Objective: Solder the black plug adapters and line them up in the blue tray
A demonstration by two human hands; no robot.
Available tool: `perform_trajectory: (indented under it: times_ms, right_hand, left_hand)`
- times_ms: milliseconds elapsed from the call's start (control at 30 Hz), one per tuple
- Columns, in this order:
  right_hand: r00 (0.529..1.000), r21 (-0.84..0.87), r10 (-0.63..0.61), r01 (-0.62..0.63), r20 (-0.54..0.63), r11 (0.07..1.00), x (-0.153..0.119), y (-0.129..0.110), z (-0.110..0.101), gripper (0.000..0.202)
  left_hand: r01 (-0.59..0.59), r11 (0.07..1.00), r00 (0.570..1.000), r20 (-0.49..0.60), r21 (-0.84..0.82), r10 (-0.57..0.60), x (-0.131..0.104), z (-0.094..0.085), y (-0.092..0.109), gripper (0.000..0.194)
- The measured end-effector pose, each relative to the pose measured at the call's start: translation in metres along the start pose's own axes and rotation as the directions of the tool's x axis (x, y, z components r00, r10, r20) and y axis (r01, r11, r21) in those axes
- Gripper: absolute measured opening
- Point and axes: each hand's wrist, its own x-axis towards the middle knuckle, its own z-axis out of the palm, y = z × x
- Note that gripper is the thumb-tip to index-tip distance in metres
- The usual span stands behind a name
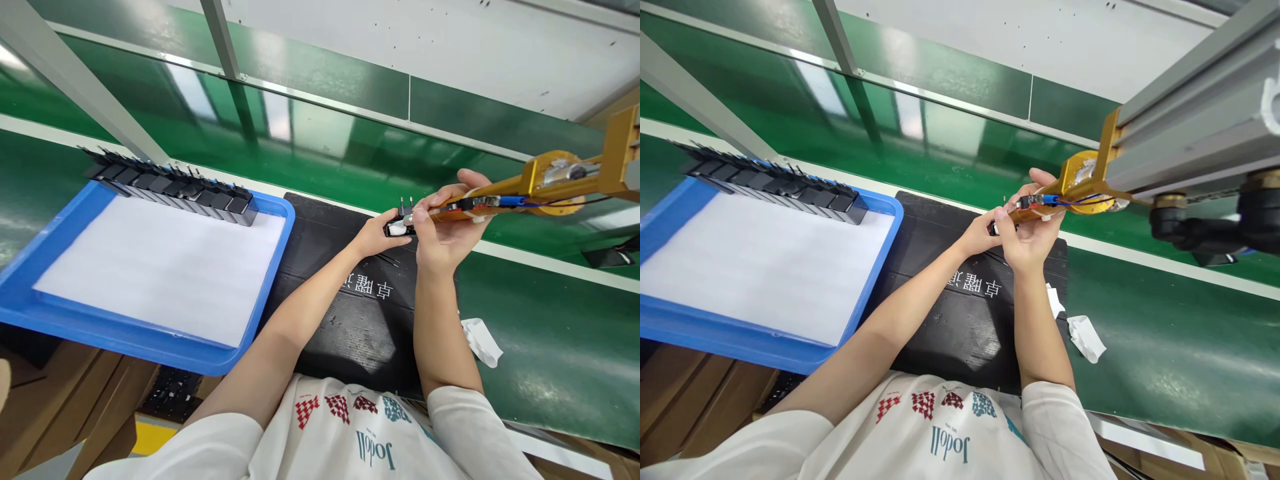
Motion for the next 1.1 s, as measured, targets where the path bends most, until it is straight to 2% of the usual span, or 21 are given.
perform_trajectory:
  times_ms: [167,333,400,467,567,733,833,900,967,1100]
  right_hand:
    - [0.998,0.077,-0.043,0.039,0.042,0.996,0.000,0.001,-0.003,0.044]
    - [0.997,0.123,-0.035,0.027,0.064,0.992,-0.004,-0.004,-0.017,0.032]
    - [0.997,0.115,-0.005,-0.003,0.075,0.993,-0.008,-0.006,-0.028,0.030]
    - [0.997,0.093,0.029,-0.036,0.075,0.995,-0.013,-0.004,-0.040,0.030]
    - [0.992,0.060,0.099,-0.104,0.084,0.993,-0.018,0.001,-0.060,0.030]
    - [0.956,-0.051,0.251,-0.246,0.150,0.968,-0.015,0.015,-0.084,0.030]
    - [0.956,-0.077,0.253,-0.244,0.145,0.967,-0.012,0.024,-0.092,0.030]
    - [0.960,-0.073,0.238,-0.230,0.148,0.971,-0.011,0.030,-0.096,0.030]
    - [0.960,-0.073,0.234,-0.226,0.151,0.971,-0.012,0.034,-0.099,0.030]
    - [0.959,-0.072,0.238,-0.229,0.151,0.971,-0.014,0.038,-0.107,0.028]
  left_hand:
    - [0.088,0.991,0.996,-0.016,0.101,-0.087,0.000,-0.008,0.010,0.045]
    - [0.241,0.943,0.967,-0.142,0.228,-0.212,0.005,-0.024,0.012,0.044]
    - [0.241,0.946,0.965,-0.154,0.216,-0.211,0.008,-0.031,0.017,0.043]
    - [0.217,0.957,0.973,-0.121,0.195,-0.197,0.009,-0.037,0.027,0.040]
    - [0.164,0.971,0.986,-0.040,0.174,-0.159,0.002,-0.040,0.056,0.036]
    - [0.134,0.991,0.990,0.038,-0.002,-0.134,-0.034,-0.036,0.115,0.036]
    - [0.179,0.983,0.984,0.017,-0.028,-0.179,-0.063,-0.033,0.136,0.039]
    - [0.233,0.972,0.972,0.002,-0.021,-0.233,-0.082,-0.033,0.140,0.038]
    - [0.297,0.955,0.955,-0.006,0.007,-0.297,-0.099,-0.034,0.136,0.037]
    - [0.386,0.921,0.922,-0.003,0.058,-0.386,-0.133,-0.037,0.108,0.042]
